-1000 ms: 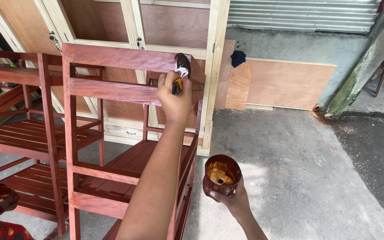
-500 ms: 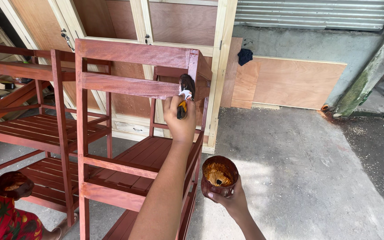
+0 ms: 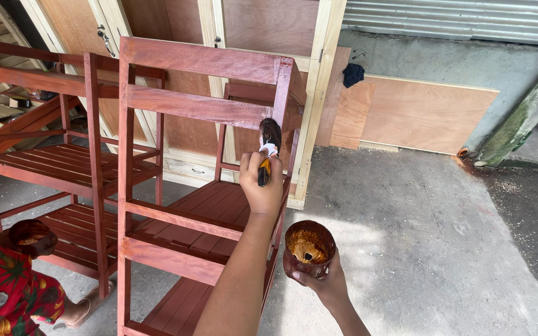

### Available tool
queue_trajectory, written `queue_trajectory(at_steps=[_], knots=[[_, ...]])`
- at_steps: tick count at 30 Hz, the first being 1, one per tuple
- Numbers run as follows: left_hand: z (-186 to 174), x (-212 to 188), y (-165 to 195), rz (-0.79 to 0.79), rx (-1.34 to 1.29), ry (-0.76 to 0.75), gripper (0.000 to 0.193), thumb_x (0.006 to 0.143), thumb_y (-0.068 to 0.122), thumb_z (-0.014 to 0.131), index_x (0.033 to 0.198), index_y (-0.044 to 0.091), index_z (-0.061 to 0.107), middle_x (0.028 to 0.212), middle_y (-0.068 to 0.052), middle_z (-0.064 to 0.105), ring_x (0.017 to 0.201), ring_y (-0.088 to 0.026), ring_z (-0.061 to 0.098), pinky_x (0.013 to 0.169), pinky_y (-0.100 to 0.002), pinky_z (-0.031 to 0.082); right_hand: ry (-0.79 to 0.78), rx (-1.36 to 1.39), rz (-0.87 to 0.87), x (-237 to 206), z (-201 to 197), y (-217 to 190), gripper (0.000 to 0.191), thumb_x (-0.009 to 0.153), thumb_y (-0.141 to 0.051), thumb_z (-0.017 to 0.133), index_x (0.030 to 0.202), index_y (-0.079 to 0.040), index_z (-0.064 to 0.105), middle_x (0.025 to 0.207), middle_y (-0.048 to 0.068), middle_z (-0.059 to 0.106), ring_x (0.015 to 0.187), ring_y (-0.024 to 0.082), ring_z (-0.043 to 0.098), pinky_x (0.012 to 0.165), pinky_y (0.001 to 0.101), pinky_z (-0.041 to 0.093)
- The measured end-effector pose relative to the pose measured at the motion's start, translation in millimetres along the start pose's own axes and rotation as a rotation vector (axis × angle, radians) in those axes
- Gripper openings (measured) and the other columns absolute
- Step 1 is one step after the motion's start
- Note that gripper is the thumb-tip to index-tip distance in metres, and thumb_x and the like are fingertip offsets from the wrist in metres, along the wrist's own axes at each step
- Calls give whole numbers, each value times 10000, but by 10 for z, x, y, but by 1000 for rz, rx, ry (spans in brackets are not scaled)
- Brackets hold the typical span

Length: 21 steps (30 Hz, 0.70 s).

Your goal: The person applies reddish-brown wood stain to wooden chair frames using a brush, holding a coconut-shell container of stain in one hand and brushing rails, slats and legs. Midway, the person refills the container by pouring stain from a plastic bottle, then resumes brushing the chair frames.

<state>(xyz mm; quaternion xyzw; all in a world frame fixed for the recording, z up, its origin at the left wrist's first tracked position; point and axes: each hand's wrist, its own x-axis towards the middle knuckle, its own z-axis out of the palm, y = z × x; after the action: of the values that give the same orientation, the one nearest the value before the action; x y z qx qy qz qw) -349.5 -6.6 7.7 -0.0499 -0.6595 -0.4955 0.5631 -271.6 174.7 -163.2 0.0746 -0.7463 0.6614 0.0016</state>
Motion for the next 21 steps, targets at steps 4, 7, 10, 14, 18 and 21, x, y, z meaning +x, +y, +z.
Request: queue_trajectory(at_steps=[4,7,10,14,18,21], knots=[[-63,-124,-12,-19,-30,15,168,900,-6,707,1059,-29,657,1008,-119,608,910,-233,671,813,-339,553,8,19,-15,-46,33,9,995,642,-186,927,1448,-106,349,1349,114,580,1269,246,610,975,419,570],[-111,-206,-24,-13,-45,24,159,908,-5,708,1057,-30,656,1008,-120,615,911,-238,671,820,-340,553,34,-14,-5,-48,71,2,1012,634,-161,930,1448,-108,331,1355,110,562,1264,239,605,967,413,571],[-164,-309,-28,-43,-41,12,177,890,-4,712,1058,-35,664,990,-125,608,889,-239,667,803,-340,551,30,5,-28,-62,108,-16,985,639,-154,924,1433,-99,344,1351,109,572,1257,236,617,967,399,573],[-233,-458,-47,-44,-28,31,154,879,-14,704,1025,-37,661,993,-124,617,880,-240,660,801,-347,552,49,55,-45,-151,159,-12,969,642,-142,923,1424,-86,354,1337,118,575,1239,241,624,966,397,623],[-313,-604,-72,-69,-43,33,158,868,-32,702,1017,-38,648,974,-118,602,854,-240,660,763,-344,557,65,54,-6,-297,204,56,957,644,-137,920,1421,-94,363,1336,111,575,1246,233,617,964,383,590],[-386,-745,-92,-113,-41,16,138,861,-40,712,974,-30,633,956,-117,585,822,-242,645,731,-341,555,109,54,20,-426,241,139,972,627,-114,932,1418,-101,367,1329,113,577,1243,234,611,976,380,594]])
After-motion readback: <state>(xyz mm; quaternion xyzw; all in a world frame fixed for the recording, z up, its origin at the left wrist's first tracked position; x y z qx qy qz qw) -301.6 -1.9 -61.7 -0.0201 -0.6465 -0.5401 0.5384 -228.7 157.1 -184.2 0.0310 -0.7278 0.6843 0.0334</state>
